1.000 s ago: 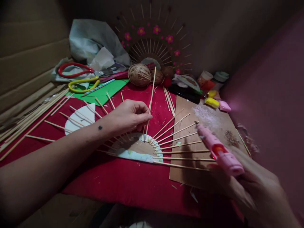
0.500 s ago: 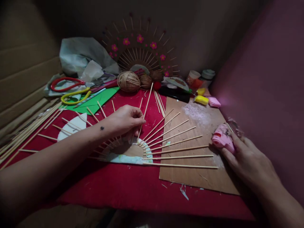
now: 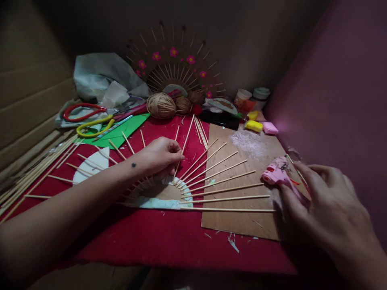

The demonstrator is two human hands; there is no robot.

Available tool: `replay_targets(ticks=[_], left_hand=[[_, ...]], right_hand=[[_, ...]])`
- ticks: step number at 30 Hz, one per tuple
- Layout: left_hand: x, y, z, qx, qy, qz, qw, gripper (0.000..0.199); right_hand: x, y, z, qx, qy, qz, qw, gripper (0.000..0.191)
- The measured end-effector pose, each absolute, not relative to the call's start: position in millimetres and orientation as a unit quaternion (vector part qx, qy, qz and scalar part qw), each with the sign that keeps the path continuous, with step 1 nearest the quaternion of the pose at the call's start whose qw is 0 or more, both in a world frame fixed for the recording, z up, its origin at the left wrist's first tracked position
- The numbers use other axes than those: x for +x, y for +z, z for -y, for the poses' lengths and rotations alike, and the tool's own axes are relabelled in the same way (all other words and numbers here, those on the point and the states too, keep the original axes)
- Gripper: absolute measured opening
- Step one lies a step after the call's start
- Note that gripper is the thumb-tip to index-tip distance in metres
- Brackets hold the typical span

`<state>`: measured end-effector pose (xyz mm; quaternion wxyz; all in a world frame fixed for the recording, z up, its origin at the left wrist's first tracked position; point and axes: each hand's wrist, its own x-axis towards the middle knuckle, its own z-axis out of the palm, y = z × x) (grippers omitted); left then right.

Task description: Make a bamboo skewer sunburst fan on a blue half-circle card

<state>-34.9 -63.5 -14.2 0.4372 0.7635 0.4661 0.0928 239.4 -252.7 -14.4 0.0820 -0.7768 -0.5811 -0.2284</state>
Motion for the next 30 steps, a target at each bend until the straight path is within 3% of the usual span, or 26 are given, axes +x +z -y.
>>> replay_targets(ticks=[3,7,11,30], left_hand=[[-34.4,-14.4,64.5,0.764,0.096,-0.468,0.434,0.023],[-33.6,-14.8,66.2,0.758,0.087,-0.478,0.436,0.022],[-34.5,-17.4,67.0,0.744,0.09,-0.472,0.464,0.02],[-29.9,-17.8,66.6,0.734,0.076,-0.471,0.483,0.021]], right_hand=[[196.9,-6.8,252.2,-0.653,-0.183,0.707,0.2,0.035],[132.3,-9.0,232.1,-0.495,-0.03,0.85,0.178,0.023],[97.0,-17.9,208.7,-0.429,-0.038,0.89,0.147,0.026],[103.8,-34.2,175.8,-0.462,0.01,0.871,0.165,0.029]])
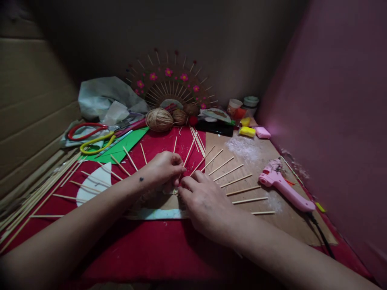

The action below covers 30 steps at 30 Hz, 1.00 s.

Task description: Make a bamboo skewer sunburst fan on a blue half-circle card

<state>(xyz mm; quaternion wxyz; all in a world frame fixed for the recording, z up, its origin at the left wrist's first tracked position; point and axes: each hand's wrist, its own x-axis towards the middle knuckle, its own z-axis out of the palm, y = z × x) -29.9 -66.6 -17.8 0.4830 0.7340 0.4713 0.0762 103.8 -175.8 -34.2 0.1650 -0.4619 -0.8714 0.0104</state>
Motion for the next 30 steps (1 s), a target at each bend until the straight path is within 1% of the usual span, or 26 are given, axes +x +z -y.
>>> replay_targets(ticks=[4,15,20,25,30], left_hand=[[-28.5,-17.6,67.9,0.749,0.076,-0.479,0.451,0.017],[-26.2,-17.4,67.4,0.759,0.061,-0.491,0.423,0.017],[-25.4,-19.3,67.4,0.753,0.065,-0.485,0.439,0.016],[-23.8,-14.5,70.1,0.778,0.047,-0.486,0.396,0.019],[-22.3,-14.0,69.4,0.8,0.046,-0.483,0.353,0.016]], right_hand=[[103.7,-35.6,173.4,-0.465,0.009,0.87,0.164,0.03],[103.5,-39.7,171.8,-0.465,0.008,0.867,0.179,0.026],[105.3,-39.3,174.3,-0.477,-0.006,0.854,0.207,0.028],[110.5,-39.3,171.1,-0.502,-0.016,0.832,0.237,0.026],[113.1,-40.8,169.3,-0.504,-0.014,0.826,0.251,0.025]])
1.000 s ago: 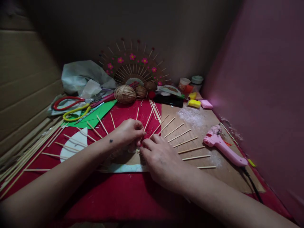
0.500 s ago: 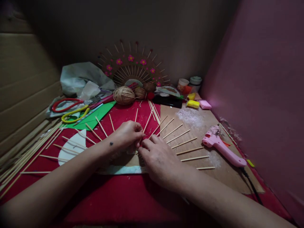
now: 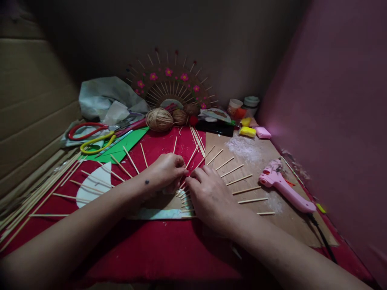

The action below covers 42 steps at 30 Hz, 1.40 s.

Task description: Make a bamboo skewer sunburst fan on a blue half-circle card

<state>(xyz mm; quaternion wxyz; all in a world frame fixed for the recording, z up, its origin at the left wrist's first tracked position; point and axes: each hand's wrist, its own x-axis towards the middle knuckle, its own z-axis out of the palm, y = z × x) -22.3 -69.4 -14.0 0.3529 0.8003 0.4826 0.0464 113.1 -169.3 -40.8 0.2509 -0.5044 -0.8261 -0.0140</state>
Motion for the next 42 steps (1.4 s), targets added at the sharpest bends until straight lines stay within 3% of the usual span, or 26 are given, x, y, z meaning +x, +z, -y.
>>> replay_targets(ticks=[5,12,18,25,42], left_hand=[[-20.0,-16.3,67.6,0.812,0.02,-0.478,0.335,0.017],[-22.1,-11.1,69.7,0.847,0.074,-0.471,0.238,0.01],[-37.4,5.6,72.4,0.844,0.127,-0.449,0.264,0.01],[-65.8,7.8,84.1,0.88,0.036,-0.402,0.25,0.01],[-66.9,-13.4,94.6,0.901,0.02,-0.381,0.205,0.017]], right_hand=[[113.4,-40.3,170.0,-0.503,-0.005,0.826,0.253,0.025],[116.0,-39.5,169.3,-0.507,0.006,0.824,0.252,0.026],[118.1,-34.5,167.6,-0.489,0.027,0.832,0.26,0.027],[111.6,-29.2,158.3,-0.448,0.058,0.86,0.238,0.027],[106.6,-35.1,146.7,-0.407,0.078,0.879,0.238,0.022]])
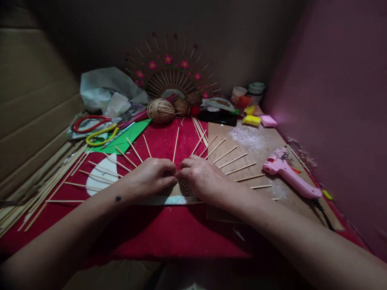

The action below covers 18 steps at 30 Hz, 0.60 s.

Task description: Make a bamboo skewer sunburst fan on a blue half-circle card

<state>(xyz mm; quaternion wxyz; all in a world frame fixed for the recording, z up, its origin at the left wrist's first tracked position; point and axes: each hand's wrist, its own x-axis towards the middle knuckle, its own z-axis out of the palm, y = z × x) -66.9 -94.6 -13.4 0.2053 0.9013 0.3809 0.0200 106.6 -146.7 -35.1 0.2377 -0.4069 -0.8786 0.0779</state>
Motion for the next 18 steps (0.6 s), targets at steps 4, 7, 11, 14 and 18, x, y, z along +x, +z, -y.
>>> replay_targets(ticks=[4,7,11,14,18], left_hand=[[-64.7,-11.0,97.4,0.902,0.015,-0.386,0.191,0.018],[-63.6,-10.7,98.6,0.899,0.01,-0.394,0.189,0.018],[-61.8,-11.5,99.7,0.898,0.012,-0.397,0.191,0.016],[-63.5,-10.3,100.2,0.899,0.018,-0.393,0.191,0.016],[-72.2,-3.8,99.0,0.892,0.021,-0.387,0.231,0.016]], right_hand=[[107.2,-33.7,146.5,-0.404,0.047,0.89,0.207,0.022],[107.3,-34.1,146.2,-0.409,0.039,0.889,0.201,0.024],[107.0,-35.0,146.1,-0.404,0.027,0.893,0.196,0.024],[107.2,-35.0,146.3,-0.391,0.015,0.9,0.193,0.025],[108.1,-36.3,147.3,-0.396,0.017,0.899,0.188,0.024]])
